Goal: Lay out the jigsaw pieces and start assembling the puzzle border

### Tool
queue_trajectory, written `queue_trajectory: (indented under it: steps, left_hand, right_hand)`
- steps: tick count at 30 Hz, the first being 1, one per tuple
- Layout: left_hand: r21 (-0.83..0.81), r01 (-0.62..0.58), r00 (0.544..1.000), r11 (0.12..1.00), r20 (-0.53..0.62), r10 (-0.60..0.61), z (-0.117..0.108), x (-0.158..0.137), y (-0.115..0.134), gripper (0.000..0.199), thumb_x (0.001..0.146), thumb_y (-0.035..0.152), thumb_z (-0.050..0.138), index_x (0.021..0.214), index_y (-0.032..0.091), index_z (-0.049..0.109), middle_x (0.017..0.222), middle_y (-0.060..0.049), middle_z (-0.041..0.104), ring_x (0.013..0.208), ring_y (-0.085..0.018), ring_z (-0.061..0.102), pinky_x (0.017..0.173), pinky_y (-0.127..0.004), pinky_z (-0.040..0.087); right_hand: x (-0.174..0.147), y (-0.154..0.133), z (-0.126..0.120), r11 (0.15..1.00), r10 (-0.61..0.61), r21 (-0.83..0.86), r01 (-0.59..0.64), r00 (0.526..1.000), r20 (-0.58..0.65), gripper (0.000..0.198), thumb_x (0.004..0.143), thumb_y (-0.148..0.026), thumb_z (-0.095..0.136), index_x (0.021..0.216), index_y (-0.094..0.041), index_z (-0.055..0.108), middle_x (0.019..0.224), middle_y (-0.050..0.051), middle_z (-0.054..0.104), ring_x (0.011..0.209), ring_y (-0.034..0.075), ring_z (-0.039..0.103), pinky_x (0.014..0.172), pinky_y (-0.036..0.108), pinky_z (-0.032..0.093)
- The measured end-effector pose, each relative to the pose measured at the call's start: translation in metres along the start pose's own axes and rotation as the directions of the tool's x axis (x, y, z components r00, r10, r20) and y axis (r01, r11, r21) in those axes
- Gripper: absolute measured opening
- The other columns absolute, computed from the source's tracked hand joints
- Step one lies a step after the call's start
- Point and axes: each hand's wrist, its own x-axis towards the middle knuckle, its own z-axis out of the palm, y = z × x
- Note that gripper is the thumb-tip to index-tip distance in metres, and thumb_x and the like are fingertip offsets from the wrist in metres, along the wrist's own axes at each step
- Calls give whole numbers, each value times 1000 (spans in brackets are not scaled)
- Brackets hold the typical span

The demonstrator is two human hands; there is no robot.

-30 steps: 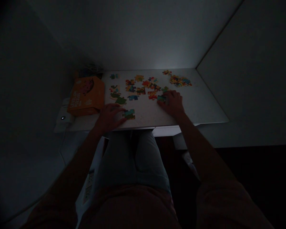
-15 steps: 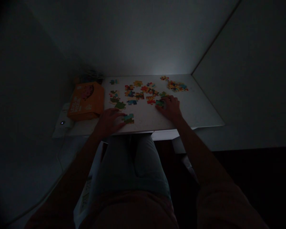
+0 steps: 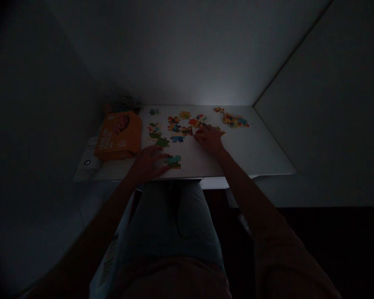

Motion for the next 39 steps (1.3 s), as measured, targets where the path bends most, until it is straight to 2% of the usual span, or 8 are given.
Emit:
queue_trajectory:
  steps: [5, 10, 17, 21, 24, 28, 34, 39]
  left_hand:
    - [-31, -27, 999, 999, -28, 26, 1, -2, -1, 47, 104, 59, 82, 147, 40, 78, 164, -11, 65, 157, -35, 59, 131, -59, 51]
    - [-78, -49, 998, 996, -42, 46, 3, -2, -3, 48, 102, 59, 85, 145, 39, 79, 162, -11, 67, 155, -36, 61, 131, -60, 50]
    - [-93, -47, 998, 995, -45, 43, 1, -1, -2, 48, 100, 58, 88, 143, 39, 81, 161, -12, 68, 155, -37, 61, 130, -61, 50]
    - [-98, -56, 998, 994, -36, 52, 0, -2, -2, 48, 99, 61, 87, 142, 41, 81, 163, -9, 68, 156, -35, 59, 132, -60, 48]
    - [-105, -61, 998, 993, -24, 59, -1, -2, -3, 47, 99, 60, 87, 142, 41, 81, 161, -9, 68, 155, -35, 60, 131, -61, 48]
    - [-114, -91, 996, 989, -33, 88, 1, 1, -5, 47, 97, 58, 90, 140, 39, 82, 159, -11, 69, 153, -36, 62, 130, -62, 49]
    - [-92, -95, 995, 991, -19, 93, 3, 2, -6, 48, 97, 59, 89, 140, 39, 83, 156, -12, 70, 153, -38, 61, 128, -62, 49]
    - [-96, -74, 997, 993, -25, 72, 3, 3, -6, 53, 94, 61, 91, 140, 35, 81, 156, -12, 71, 152, -38, 62, 129, -62, 48]
  right_hand:
    - [57, -55, 40, 1000, -2, -9, 3, 997, 78, 43, 108, -53, 70, 135, -22, 84, 147, 22, 73, 140, 44, 65, 122, 62, 48]
    - [76, -69, 57, 999, 20, 44, -24, 997, 75, 39, 100, -49, 82, 127, -22, 86, 146, 21, 73, 144, 45, 63, 127, 66, 43]
    - [85, -55, 59, 915, 70, 390, -100, 994, 88, 40, 86, -51, 88, 113, -24, 74, 111, 13, 81, 103, 34, 76, 104, 57, 63]
    - [60, -53, 51, 716, 13, 696, -52, 998, 62, 56, 84, -52, 86, 131, -29, 66, 110, 6, 77, 90, 26, 77, 89, 48, 69]
    - [22, -53, 39, 639, 1, 769, -25, 1000, 31, 66, 86, -52, 86, 146, -35, 65, 111, 4, 75, 92, 25, 78, 94, 48, 70]
    - [-27, -55, 21, 662, 20, 747, -63, 998, 66, 57, 95, -57, 79, 147, -36, 70, 127, 8, 79, 95, 25, 78, 94, 48, 69]
    - [-62, -48, 5, 761, -10, 649, -8, 1000, 25, 50, 94, -66, 84, 127, -29, 79, 104, 7, 81, 96, 27, 76, 94, 47, 63]
    - [-73, -41, 7, 749, 26, 661, -34, 999, 22, 57, 88, -74, 88, 122, -30, 77, 99, 5, 79, 93, 26, 74, 91, 46, 60]
